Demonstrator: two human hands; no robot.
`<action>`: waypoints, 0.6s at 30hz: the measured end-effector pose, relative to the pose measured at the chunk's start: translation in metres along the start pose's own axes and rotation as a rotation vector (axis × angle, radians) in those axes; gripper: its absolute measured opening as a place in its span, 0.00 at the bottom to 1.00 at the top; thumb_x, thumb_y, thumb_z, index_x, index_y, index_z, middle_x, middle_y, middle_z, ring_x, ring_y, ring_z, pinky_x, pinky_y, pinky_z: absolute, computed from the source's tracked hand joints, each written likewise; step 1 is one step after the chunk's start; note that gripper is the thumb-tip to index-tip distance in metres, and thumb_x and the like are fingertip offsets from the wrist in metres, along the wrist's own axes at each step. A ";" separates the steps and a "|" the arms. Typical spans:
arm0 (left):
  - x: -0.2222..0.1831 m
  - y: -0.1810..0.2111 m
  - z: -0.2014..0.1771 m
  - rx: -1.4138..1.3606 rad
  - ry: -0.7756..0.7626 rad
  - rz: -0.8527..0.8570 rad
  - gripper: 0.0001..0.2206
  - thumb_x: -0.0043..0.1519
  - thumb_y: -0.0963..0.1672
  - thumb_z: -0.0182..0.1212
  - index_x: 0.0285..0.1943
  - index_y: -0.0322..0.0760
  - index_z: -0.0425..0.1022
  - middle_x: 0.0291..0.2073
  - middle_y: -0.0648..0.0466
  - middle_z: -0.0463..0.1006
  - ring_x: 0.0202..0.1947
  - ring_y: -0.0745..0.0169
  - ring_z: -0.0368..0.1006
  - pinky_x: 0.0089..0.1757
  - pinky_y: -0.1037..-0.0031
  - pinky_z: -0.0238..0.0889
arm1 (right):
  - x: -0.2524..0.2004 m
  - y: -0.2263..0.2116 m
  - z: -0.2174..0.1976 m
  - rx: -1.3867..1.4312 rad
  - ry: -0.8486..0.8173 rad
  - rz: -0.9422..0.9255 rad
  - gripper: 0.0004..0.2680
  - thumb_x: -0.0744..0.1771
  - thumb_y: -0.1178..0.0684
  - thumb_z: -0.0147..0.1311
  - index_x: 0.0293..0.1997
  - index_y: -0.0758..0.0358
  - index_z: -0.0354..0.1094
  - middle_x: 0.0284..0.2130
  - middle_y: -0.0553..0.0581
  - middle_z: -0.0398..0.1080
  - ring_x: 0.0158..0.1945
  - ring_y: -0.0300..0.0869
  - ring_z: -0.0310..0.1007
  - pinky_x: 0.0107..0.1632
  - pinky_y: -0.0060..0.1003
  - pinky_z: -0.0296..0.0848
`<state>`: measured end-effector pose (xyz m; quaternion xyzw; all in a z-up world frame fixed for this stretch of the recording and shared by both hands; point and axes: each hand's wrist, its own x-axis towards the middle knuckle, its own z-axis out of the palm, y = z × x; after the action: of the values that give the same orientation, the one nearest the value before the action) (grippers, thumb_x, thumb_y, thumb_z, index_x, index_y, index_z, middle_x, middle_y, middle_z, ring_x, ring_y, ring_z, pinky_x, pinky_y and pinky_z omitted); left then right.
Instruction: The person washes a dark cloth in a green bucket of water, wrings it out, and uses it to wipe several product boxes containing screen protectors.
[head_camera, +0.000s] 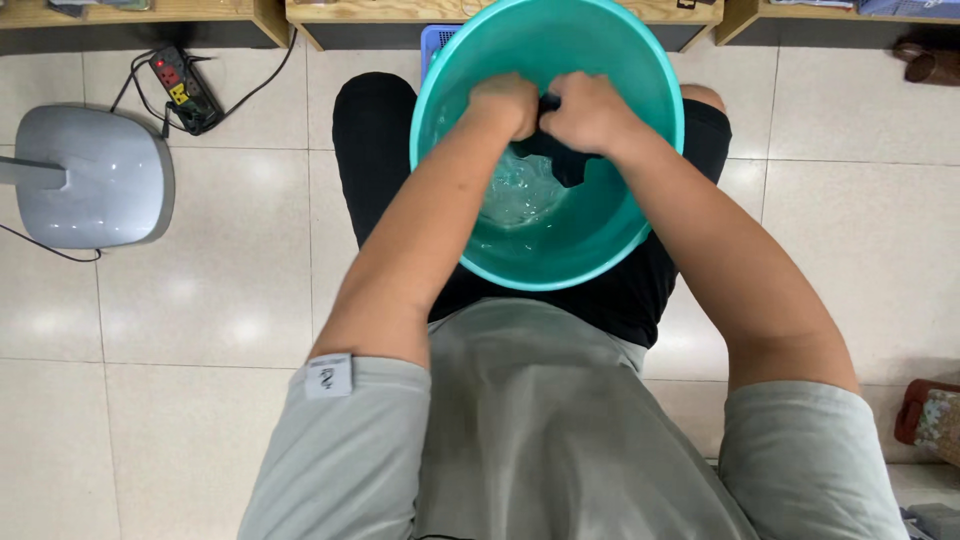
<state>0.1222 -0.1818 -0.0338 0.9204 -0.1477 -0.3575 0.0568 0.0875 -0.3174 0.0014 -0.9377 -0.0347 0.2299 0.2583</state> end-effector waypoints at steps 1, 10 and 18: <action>0.004 0.007 0.005 0.082 -0.067 -0.080 0.17 0.60 0.41 0.59 0.59 0.43 0.77 0.57 0.50 0.75 0.57 0.43 0.73 0.46 0.56 0.72 | -0.003 -0.001 0.005 -0.227 -0.105 -0.036 0.06 0.63 0.53 0.50 0.40 0.60 0.67 0.36 0.64 0.71 0.43 0.59 0.70 0.40 0.55 0.67; 0.028 0.004 0.071 0.077 -0.055 0.029 0.33 0.62 0.40 0.57 0.79 0.42 0.53 0.69 0.40 0.66 0.69 0.34 0.60 0.62 0.39 0.51 | 0.004 0.043 0.061 -0.611 -0.294 -0.044 0.08 0.66 0.60 0.53 0.44 0.70 0.79 0.38 0.68 0.78 0.47 0.62 0.79 0.40 0.61 0.78; 0.048 -0.017 0.073 0.310 0.003 -0.150 0.26 0.63 0.46 0.61 0.72 0.43 0.67 0.72 0.45 0.58 0.71 0.42 0.52 0.60 0.50 0.56 | 0.021 0.039 0.059 -0.775 -0.436 0.126 0.12 0.68 0.58 0.51 0.57 0.49 0.71 0.56 0.52 0.71 0.51 0.51 0.78 0.39 0.42 0.77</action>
<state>0.1100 -0.1809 -0.1219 0.9271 -0.1318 -0.3324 -0.1127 0.0779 -0.3199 -0.0723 -0.8952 -0.1146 0.4073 -0.1400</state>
